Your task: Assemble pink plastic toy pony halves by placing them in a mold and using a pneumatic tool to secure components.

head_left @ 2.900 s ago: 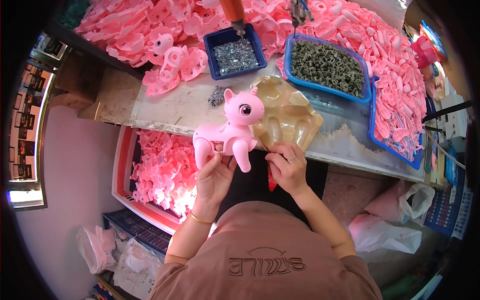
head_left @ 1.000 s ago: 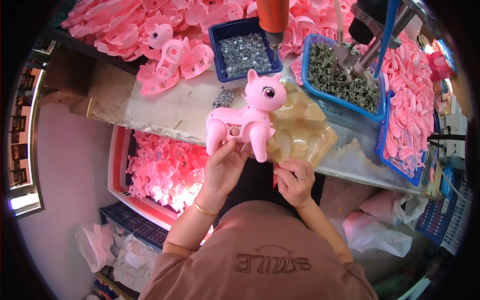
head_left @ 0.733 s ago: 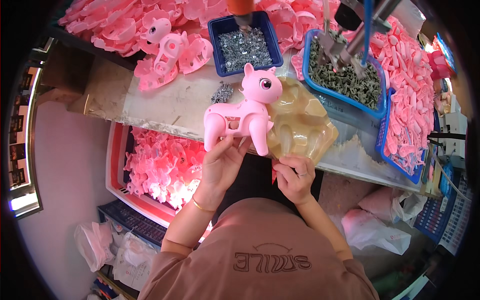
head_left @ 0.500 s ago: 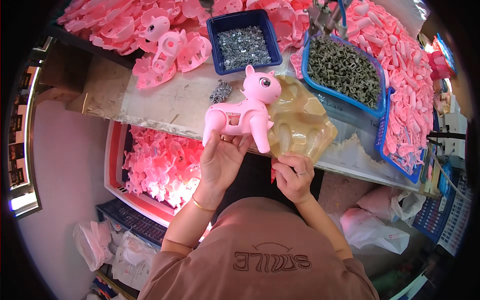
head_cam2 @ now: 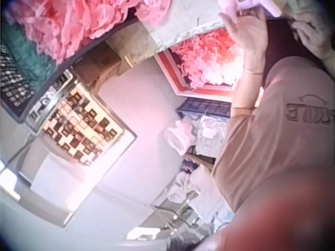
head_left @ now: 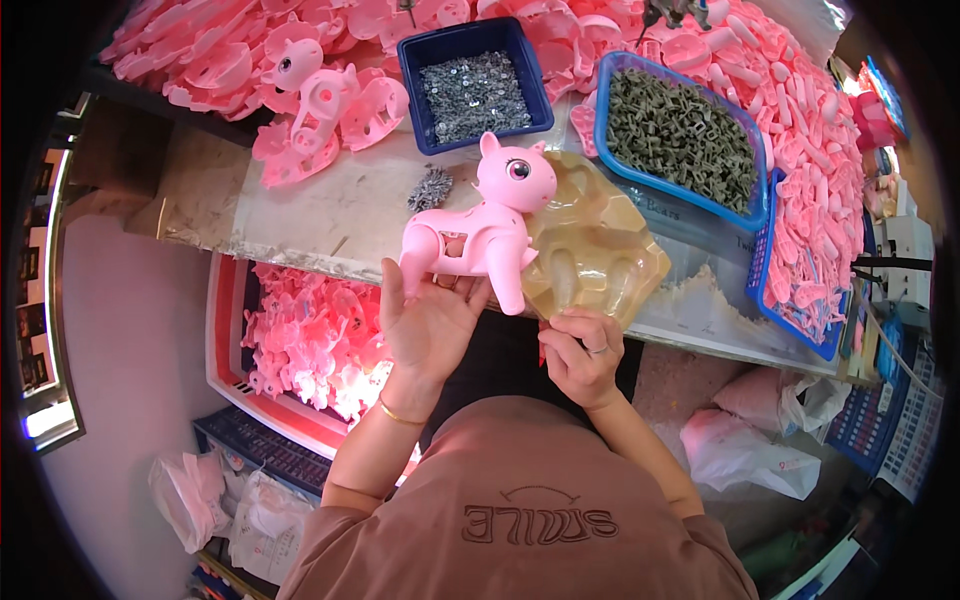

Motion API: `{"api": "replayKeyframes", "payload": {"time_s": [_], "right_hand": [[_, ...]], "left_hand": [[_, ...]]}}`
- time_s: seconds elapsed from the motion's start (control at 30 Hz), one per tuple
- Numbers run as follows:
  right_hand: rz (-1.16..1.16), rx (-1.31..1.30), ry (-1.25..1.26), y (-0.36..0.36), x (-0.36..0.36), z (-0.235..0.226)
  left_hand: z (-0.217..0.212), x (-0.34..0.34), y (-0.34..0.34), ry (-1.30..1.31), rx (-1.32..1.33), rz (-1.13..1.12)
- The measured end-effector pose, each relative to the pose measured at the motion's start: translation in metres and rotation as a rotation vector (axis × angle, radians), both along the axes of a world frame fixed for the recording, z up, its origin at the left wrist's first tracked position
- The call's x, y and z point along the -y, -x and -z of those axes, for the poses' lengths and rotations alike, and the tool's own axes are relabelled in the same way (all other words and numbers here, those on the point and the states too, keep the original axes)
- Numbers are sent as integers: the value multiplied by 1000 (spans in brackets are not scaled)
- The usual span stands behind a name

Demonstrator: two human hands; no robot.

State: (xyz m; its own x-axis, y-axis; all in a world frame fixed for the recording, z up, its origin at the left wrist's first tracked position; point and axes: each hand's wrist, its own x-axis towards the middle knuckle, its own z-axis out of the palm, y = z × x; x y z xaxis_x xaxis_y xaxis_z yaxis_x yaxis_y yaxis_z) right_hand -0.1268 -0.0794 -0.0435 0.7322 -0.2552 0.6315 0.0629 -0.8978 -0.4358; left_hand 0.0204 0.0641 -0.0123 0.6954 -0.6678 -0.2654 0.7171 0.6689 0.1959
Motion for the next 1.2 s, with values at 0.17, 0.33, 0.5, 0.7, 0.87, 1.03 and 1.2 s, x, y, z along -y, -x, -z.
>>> {"api": "replayKeyframes", "payload": {"time_s": [0.17,0.33,0.5,0.7,0.87,1.03,1.2], "right_hand": [[-8,-6,-6,0,0,0],[-1,-10,0,0,-1,1],[0,-3,2,0,-1,1],[6,2,4,0,-2,1],[3,2,2,0,-1,0],[-11,12,0,0,-2,2],[-29,16,3,-1,0,2]], "left_hand": [[4,-2,-4,183,-94,5],[2,1,-7,253,-87,19],[-1,-2,-9,108,64,52],[7,-10,-8,63,1,-15],[-1,-15,-9,-90,253,104],[-1,-25,-9,-130,283,95],[16,-75,-23,-191,368,91]]}}
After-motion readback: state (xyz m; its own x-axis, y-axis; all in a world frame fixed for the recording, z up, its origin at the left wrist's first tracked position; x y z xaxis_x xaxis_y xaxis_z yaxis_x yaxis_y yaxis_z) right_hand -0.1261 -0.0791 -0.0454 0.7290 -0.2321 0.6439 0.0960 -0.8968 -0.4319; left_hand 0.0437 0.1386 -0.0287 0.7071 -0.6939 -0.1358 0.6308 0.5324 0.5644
